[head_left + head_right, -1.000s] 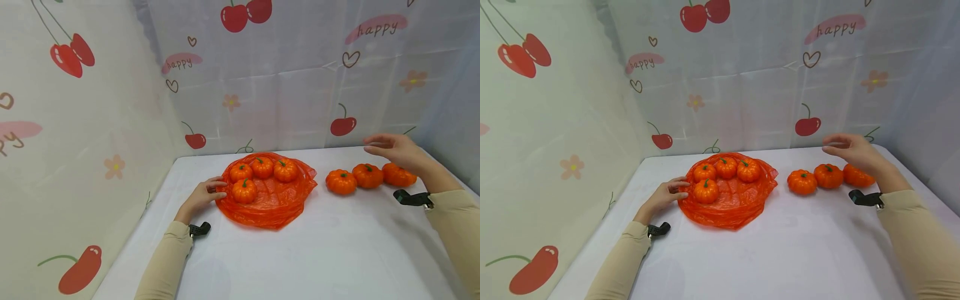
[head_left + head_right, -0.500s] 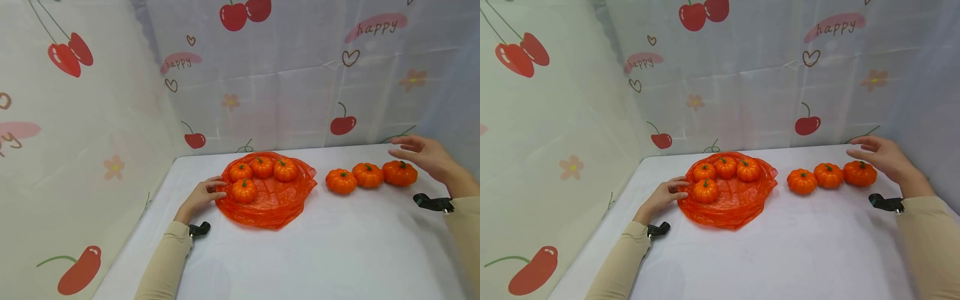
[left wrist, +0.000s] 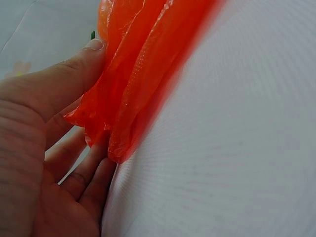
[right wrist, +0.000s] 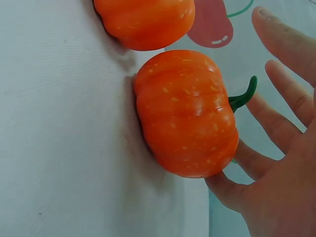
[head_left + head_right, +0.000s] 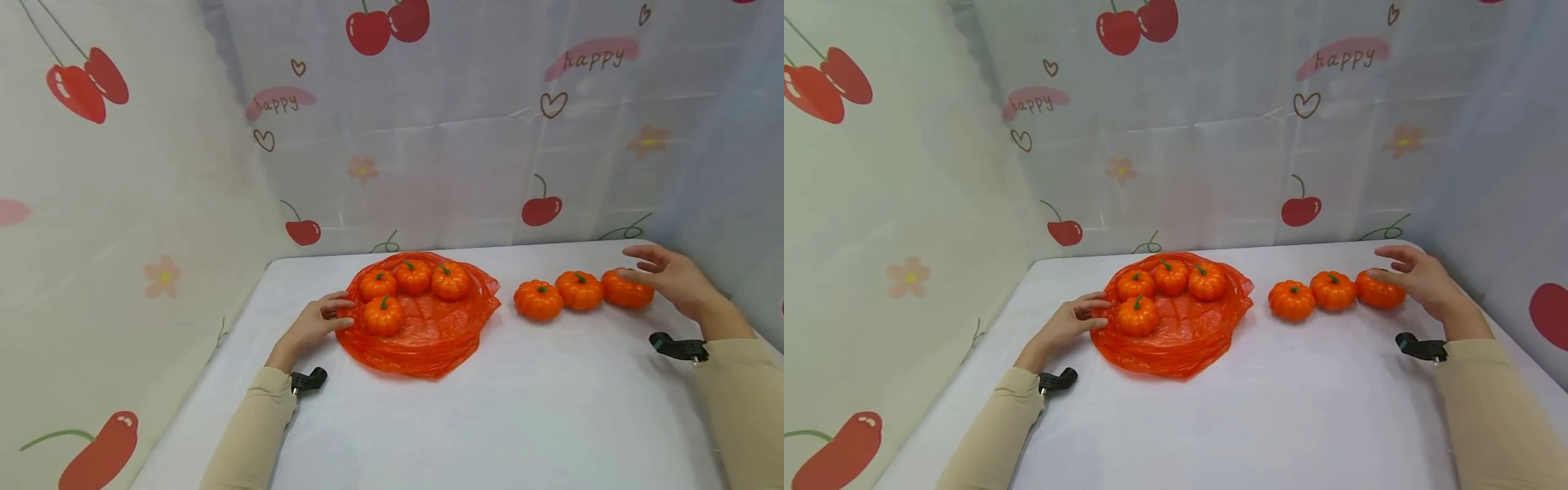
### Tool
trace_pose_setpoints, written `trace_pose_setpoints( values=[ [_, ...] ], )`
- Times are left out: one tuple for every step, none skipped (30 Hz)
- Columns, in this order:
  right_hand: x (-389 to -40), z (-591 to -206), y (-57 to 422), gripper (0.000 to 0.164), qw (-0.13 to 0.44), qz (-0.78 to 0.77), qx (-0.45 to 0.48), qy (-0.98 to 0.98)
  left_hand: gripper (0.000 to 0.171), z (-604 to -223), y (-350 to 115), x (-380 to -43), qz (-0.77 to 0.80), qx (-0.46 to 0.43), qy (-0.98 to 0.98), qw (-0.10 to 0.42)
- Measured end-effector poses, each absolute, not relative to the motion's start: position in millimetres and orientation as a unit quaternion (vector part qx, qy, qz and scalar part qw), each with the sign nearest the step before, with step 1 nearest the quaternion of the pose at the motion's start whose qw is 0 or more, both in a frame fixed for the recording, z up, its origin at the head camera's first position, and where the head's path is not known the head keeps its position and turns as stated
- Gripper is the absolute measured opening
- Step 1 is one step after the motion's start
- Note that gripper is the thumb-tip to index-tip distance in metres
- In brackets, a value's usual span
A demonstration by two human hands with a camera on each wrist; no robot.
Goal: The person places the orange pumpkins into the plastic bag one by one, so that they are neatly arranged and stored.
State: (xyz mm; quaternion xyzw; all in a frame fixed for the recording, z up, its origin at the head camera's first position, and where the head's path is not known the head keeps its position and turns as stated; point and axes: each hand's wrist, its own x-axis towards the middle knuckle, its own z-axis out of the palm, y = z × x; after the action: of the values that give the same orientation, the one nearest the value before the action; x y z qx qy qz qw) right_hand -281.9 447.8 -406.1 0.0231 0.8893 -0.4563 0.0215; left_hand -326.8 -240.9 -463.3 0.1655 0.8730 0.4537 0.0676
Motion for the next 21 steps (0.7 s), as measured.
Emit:
trace_pose_setpoints(
  values=[
    [-282,-408,448,0.063,0.019,-0.457,0.025,0.889,0.043,-463,-241,-327,0.454,0.170,0.872,0.065],
    [-282,-409,448,0.064,0.018,-0.460,0.026,0.888,0.044,-463,-241,-327,0.454,0.173,0.871,0.063],
    [-282,-411,449,0.064,0.018,-0.462,0.028,0.886,0.044,-462,-241,-327,0.454,0.177,0.871,0.060],
    [-282,-413,450,0.065,0.016,-0.464,0.027,0.885,0.044,-462,-241,-327,0.454,0.182,0.870,0.057],
    [-281,-415,451,0.065,0.016,-0.468,0.027,0.883,0.044,-463,-241,-327,0.455,0.183,0.870,0.055],
    [-281,-417,451,0.067,0.017,-0.471,0.027,0.881,0.044,-463,-241,-327,0.457,0.187,0.868,0.054],
    [-280,-419,452,0.068,0.018,-0.475,0.027,0.879,0.044,-463,-241,-327,0.459,0.189,0.867,0.053],
    [-280,-421,453,0.069,0.018,-0.478,0.028,0.878,0.044,-463,-241,-327,0.460,0.189,0.866,0.054],
    [-280,-424,453,0.070,0.017,-0.479,0.029,0.877,0.044,-463,-241,-326,0.461,0.190,0.865,0.053],
    [-281,-425,453,0.072,0.015,-0.478,0.029,0.878,0.044,-463,-241,-326,0.462,0.189,0.865,0.053],
    [-281,-427,453,0.075,0.014,-0.477,0.029,0.878,0.044,-463,-241,-325,0.462,0.187,0.865,0.054],
    [-281,-428,454,0.078,0.012,-0.475,0.029,0.880,0.044,-463,-241,-325,0.461,0.189,0.865,0.053],
    [-281,-429,454,0.080,0.009,-0.473,0.028,0.881,0.044,-463,-241,-325,0.460,0.187,0.866,0.053],
    [-281,-431,455,0.082,0.005,-0.469,0.030,0.883,0.043,-463,-241,-325,0.458,0.186,0.868,0.053],
    [-281,-432,455,0.083,0.002,-0.464,0.031,0.885,0.043,-463,-241,-325,0.457,0.185,0.869,0.054],
    [-281,-433,455,0.083,-0.002,-0.460,0.032,0.887,0.043,-463,-241,-324,0.456,0.182,0.870,0.056],
    [-280,-434,455,0.082,-0.003,-0.460,0.033,0.887,0.043,-462,-241,-324,0.453,0.180,0.871,0.057],
    [-280,-435,456,0.082,-0.004,-0.460,0.035,0.887,0.043,-462,-241,-324,0.454,0.176,0.872,0.059],
    [-280,-436,456,0.081,-0.006,-0.461,0.035,0.887,0.043,-461,-240,-324,0.453,0.172,0.873,0.061],
    [-280,-437,456,0.081,-0.008,-0.460,0.037,0.887,0.043,-461,-240,-324,0.453,0.168,0.873,0.062],
    [-280,-438,456,0.081,-0.008,-0.462,0.038,0.886,0.043,-461,-240,-324,0.452,0.166,0.874,0.063]
  ],
)
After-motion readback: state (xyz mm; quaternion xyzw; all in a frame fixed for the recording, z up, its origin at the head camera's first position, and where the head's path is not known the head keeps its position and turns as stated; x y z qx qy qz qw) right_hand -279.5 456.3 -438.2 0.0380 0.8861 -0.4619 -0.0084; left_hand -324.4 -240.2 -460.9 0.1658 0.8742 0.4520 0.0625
